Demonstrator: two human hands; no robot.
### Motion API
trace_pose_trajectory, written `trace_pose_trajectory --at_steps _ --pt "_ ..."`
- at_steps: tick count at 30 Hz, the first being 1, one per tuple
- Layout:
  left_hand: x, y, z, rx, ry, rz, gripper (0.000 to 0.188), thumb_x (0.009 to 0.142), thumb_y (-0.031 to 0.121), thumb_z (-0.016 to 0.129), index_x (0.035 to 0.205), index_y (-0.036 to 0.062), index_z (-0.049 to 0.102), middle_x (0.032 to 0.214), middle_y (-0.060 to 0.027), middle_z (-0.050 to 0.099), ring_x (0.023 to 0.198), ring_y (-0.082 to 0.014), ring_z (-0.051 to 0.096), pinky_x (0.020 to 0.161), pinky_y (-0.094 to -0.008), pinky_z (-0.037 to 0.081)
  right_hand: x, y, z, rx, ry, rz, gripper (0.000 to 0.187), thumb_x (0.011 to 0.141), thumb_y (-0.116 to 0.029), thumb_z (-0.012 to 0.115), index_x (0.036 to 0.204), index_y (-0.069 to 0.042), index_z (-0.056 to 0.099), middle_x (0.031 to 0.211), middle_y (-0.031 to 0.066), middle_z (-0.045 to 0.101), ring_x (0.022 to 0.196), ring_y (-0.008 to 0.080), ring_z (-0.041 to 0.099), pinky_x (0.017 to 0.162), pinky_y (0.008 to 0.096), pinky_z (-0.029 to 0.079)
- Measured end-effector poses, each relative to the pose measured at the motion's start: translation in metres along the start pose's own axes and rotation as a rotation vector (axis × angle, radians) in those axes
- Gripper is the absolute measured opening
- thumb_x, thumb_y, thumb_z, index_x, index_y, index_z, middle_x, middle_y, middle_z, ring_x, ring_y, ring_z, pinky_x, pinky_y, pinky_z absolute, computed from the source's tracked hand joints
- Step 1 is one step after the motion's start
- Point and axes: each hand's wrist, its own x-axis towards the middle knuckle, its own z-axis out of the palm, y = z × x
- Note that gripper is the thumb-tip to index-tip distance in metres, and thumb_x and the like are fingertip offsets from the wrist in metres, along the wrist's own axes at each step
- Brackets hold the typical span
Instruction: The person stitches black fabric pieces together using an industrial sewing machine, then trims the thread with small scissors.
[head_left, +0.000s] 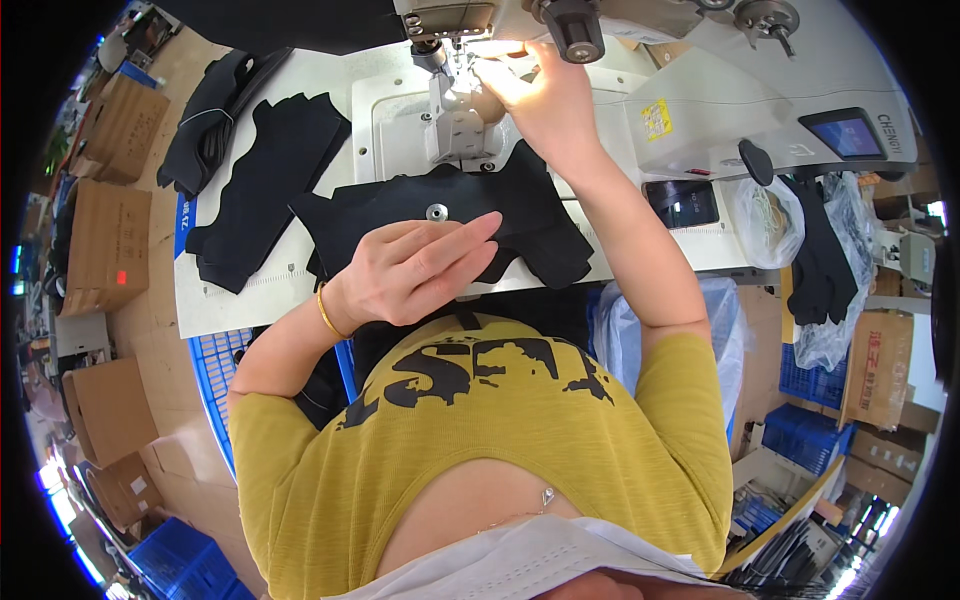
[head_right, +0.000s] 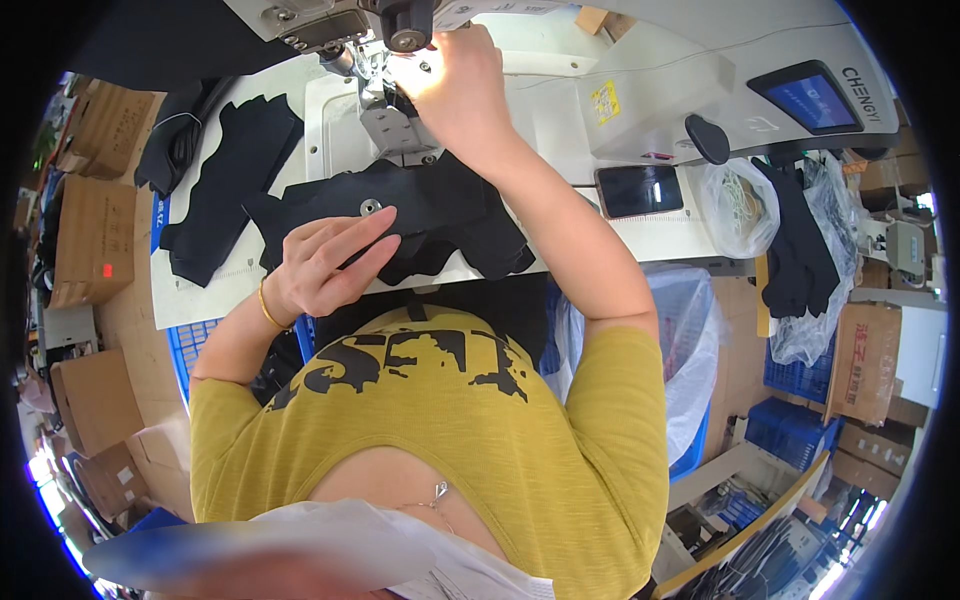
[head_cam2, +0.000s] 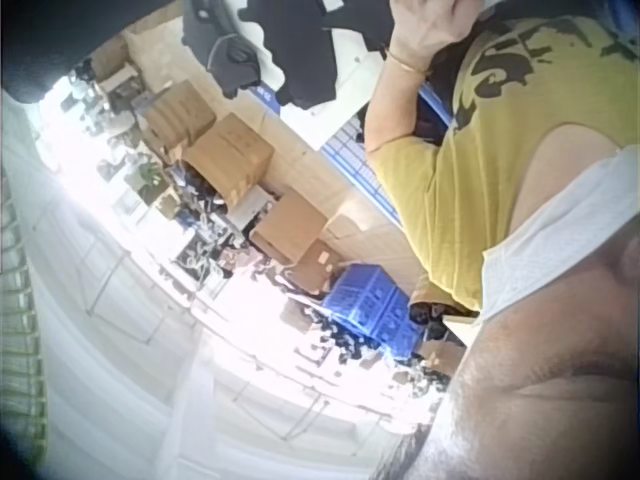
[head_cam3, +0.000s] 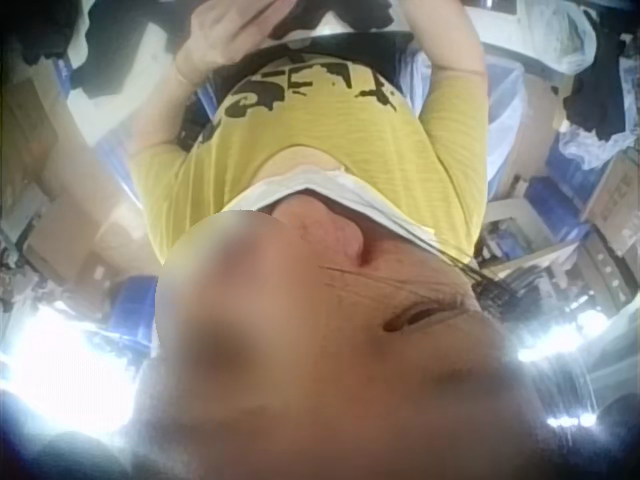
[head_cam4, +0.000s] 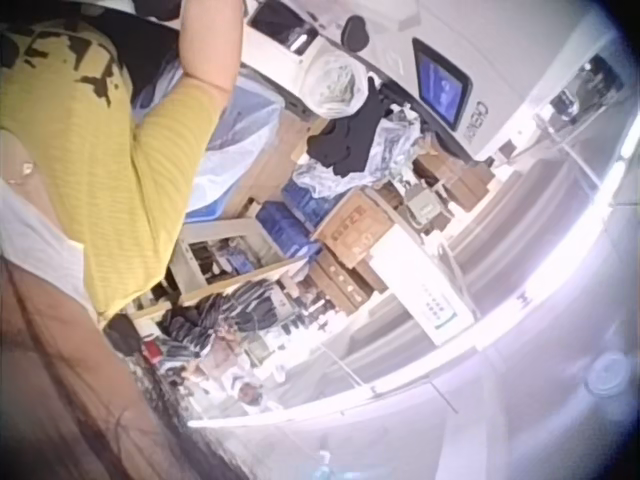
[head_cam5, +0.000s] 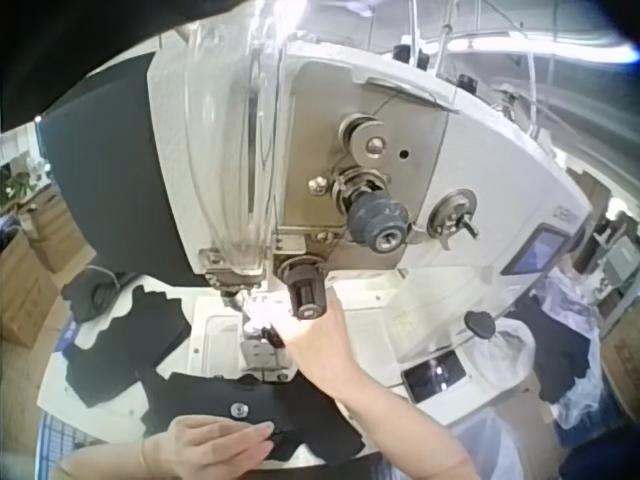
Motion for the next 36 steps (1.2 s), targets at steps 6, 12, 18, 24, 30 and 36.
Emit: trace_pose_trajectory --at_steps 6,12,18,24,30,36 --pt "-0.001 -0.005 0.001 0.001 0.007 -0.006 0.022 0.074 0.000 0.075 0.094 -0.0009 0.066 0.117 -0.0167 0.066 0.078 -0.0167 0.067 0.064 -0.0261 0.058 0.004 0.006 0.002 0.071 -0.080 0.124 0.025 0.083 -0.019 0.074 0.105 -0.005 0.071 0.096 0.0113 0.072 0.084 0.0198 0.069 0.075 0.0305 0.053" --pt "-0.003 -0.030 -0.025 0.116 0.043 -0.255 0.026 0.073 -0.004 0.074 0.098 -0.0023 0.068 0.116 -0.0175 0.066 0.078 -0.0211 0.069 0.063 -0.0289 0.057 -0.004 0.022 -0.020 -0.076 -0.147 -0.199 0.024 0.083 -0.017 0.074 0.105 -0.006 0.072 0.103 0.0108 0.072 0.091 0.0206 0.069 0.082 0.0314 0.054" --pt "0.001 -0.116 -0.027 0.083 0.256 -0.753 0.015 0.080 -0.001 0.069 0.096 -0.0012 0.067 0.106 -0.0148 0.066 0.081 -0.0219 0.066 0.069 -0.0295 0.054 -0.013 0.013 -0.006 -0.198 0.020 -0.559 0.025 0.071 -0.013 0.073 0.095 -0.006 0.072 0.094 0.0095 0.065 0.094 0.0311 0.058 0.087 0.0427 0.043" --pt "-0.012 -0.207 0.022 -0.352 0.302 -0.695 0.017 0.086 0.009 0.070 0.101 0.0036 0.066 0.097 -0.0064 0.068 0.086 -0.0211 0.066 0.080 -0.0366 0.053 -0.007 0.019 0.005 -0.212 0.109 -0.332 0.019 0.069 -0.014 0.076 0.083 -0.004 0.070 0.090 0.0077 0.063 0.083 0.0277 0.059 0.075 0.0395 0.045" --pt "0.003 -0.215 0.057 -1.852 -0.240 -1.094 0.024 0.089 0.027 0.072 0.105 0.0103 0.066 0.104 -0.0037 0.065 0.097 -0.0185 0.061 0.070 -0.0391 0.053 0.022 0.089 0.029 0.161 0.183 -0.280 0.012 0.065 -0.024 0.068 0.066 -0.012 0.067 0.044 0.0068 0.047 0.043 0.0321 0.050 0.046 0.0421 0.039" --pt "0.003 -0.204 0.061 -1.824 0.000 -1.231 0.030 0.085 0.032 0.074 0.104 0.0104 0.068 0.096 -0.0052 0.069 0.081 -0.0198 0.068 0.057 -0.0369 0.056 0.021 0.088 0.018 0.080 0.125 -0.195 0.014 0.063 -0.021 0.071 0.067 -0.008 0.066 0.054 0.0136 0.054 0.054 0.0315 0.056 0.051 0.0445 0.041"
